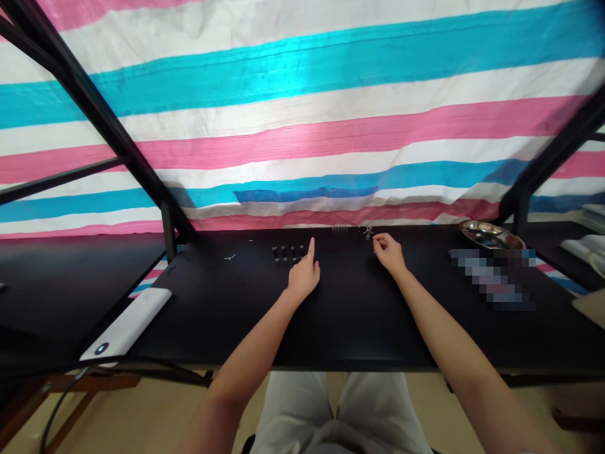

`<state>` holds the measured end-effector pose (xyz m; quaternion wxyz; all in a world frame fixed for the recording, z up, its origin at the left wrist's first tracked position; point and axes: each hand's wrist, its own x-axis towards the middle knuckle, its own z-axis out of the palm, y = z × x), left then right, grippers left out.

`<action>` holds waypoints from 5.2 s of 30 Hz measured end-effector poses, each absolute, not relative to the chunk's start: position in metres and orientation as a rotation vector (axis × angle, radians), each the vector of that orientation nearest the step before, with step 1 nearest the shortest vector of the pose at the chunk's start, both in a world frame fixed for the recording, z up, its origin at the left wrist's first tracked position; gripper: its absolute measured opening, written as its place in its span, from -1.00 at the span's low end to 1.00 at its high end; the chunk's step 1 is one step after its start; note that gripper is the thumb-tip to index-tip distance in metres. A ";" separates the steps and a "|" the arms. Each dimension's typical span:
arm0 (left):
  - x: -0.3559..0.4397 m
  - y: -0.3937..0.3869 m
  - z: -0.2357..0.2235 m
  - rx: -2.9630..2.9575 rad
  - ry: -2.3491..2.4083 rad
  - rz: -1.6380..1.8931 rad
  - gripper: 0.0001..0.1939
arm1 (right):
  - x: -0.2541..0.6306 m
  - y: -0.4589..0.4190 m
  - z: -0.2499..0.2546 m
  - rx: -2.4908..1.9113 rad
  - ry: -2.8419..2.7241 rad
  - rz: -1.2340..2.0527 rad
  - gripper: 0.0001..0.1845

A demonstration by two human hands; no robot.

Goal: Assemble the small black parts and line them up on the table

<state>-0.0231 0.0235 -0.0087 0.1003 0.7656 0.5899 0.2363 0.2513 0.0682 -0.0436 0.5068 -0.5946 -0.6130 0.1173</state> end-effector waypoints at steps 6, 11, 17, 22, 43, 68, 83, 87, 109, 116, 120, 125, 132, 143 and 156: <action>-0.020 0.025 -0.008 2.197 1.777 0.687 -0.32 | 0.252 0.069 -0.045 -1.452 -1.483 0.277 -0.75; -0.020 0.025 -0.005 2.253 1.829 0.729 -0.61 | 0.252 0.069 -0.046 -1.443 -1.486 0.283 -0.75; -0.022 0.025 -0.008 2.264 1.804 0.714 -0.76 | 0.253 0.069 -0.046 -1.440 -1.470 0.266 -0.73; -0.018 0.015 -0.005 2.263 1.795 0.592 -0.78 | 0.240 0.063 -0.043 -1.342 -1.559 0.185 -0.77; -0.020 0.010 -0.004 2.232 1.946 0.354 -0.75 | 0.112 0.101 -0.015 -1.151 -2.479 0.226 -0.63; -0.016 0.009 -0.003 2.228 1.880 0.348 -0.71 | 0.177 0.036 -0.031 -1.320 -2.214 0.252 -0.87; -0.016 0.010 -0.010 2.003 1.226 1.056 -0.75 | 0.160 0.005 -0.016 -0.981 -1.553 0.905 -0.72; -0.011 0.004 -0.008 1.835 1.110 1.139 -0.74 | 0.155 -0.009 -0.009 -0.929 -1.399 0.925 -0.68; -0.011 -0.013 0.006 2.136 1.335 0.932 -0.74 | 0.149 -0.020 -0.009 -0.920 -1.358 0.926 -0.69; -0.010 -0.013 0.005 2.167 1.361 0.955 -0.67 | 0.148 -0.022 -0.008 -0.904 -1.378 0.919 -0.68; -0.007 -0.010 0.001 2.021 1.273 1.012 -0.60 | 0.147 -0.023 -0.007 -0.912 -1.381 0.916 -0.69; -0.003 -0.006 -0.005 1.786 1.120 1.093 -0.61 | 0.146 -0.023 -0.007 -0.922 -1.398 0.890 -0.69; -0.002 0.000 -0.008 1.556 1.030 1.103 -0.60 | 0.145 -0.024 -0.008 -0.899 -1.431 0.866 -0.72; -0.002 0.002 -0.006 1.365 0.935 1.065 -0.57 | 0.149 -0.026 -0.011 -0.949 -1.518 0.733 -0.74; -0.007 0.007 -0.009 1.457 0.834 1.092 -0.61 | 0.160 -0.018 -0.014 -0.940 -1.448 0.799 -0.69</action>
